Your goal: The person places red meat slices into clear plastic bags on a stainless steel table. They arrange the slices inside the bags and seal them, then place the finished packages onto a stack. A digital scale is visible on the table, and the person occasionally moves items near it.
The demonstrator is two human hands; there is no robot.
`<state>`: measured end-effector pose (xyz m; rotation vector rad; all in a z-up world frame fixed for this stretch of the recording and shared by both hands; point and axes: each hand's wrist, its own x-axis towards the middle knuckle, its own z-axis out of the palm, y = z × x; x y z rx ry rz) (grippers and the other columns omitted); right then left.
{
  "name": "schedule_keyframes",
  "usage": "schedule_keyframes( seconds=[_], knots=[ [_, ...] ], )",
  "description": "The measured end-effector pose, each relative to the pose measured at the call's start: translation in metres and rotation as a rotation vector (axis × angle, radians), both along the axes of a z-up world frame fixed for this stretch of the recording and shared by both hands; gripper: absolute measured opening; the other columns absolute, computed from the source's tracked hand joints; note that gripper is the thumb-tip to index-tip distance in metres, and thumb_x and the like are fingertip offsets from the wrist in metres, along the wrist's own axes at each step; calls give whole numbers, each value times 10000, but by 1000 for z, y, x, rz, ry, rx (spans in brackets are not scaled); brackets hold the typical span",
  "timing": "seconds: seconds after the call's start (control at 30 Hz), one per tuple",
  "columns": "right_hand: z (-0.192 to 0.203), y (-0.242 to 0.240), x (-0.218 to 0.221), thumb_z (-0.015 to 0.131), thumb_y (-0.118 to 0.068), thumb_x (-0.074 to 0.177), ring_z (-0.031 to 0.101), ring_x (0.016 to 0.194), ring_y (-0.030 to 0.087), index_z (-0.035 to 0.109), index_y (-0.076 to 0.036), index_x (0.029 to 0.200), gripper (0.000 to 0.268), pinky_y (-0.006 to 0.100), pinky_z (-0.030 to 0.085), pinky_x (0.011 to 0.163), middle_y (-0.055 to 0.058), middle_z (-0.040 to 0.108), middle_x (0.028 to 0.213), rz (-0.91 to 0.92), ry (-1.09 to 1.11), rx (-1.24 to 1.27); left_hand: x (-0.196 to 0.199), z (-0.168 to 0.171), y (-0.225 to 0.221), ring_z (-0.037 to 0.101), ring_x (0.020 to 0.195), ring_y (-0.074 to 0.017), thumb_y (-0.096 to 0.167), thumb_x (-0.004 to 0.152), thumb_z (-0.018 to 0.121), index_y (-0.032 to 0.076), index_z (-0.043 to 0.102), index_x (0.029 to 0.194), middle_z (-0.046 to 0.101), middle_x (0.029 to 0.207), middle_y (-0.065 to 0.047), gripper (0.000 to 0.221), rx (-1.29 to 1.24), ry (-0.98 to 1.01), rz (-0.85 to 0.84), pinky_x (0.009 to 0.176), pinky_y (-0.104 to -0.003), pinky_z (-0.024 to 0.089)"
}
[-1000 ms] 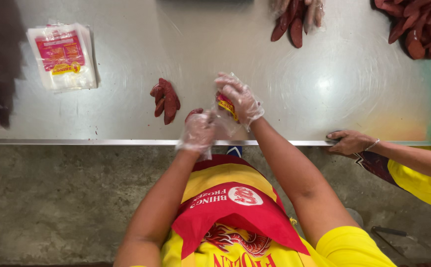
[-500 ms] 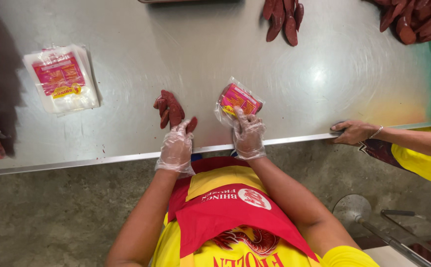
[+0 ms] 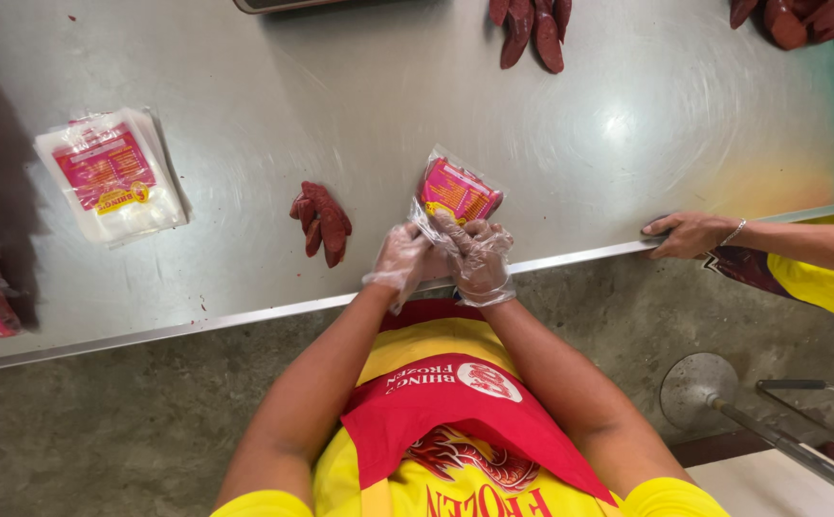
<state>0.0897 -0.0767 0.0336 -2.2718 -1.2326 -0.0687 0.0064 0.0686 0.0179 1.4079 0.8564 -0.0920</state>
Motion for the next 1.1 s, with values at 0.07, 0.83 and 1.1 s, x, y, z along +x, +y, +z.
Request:
schedule_keyframes(
  seconds=[0.07,0.83,1.1],
  knots=[
    [1,2,2,691,-217,940,589,897,245,662,-288,1413,479,471,393,899,41,626,955,17,43,34,17,-11,-4,658,678,-175,257,961,681,68,733,1017,732,821,-66,204,74,204,85,656,-345,547],
    [13,35,10,769,-162,931,618,804,262,747,-188,1284,355,452,481,803,67,708,897,25,130,220,-115,62,102,678,787,-237,137,1012,669,48,586,1086,688,919,-87,142,695,55,274,760,-402,581],
    [11,29,12,762,-187,909,555,775,260,756,-206,1283,374,453,398,760,55,609,803,87,65,152,-61,14,-35,714,769,-145,33,936,687,76,540,982,684,919,-79,161,-456,-75,623,723,-273,618]
  ],
)
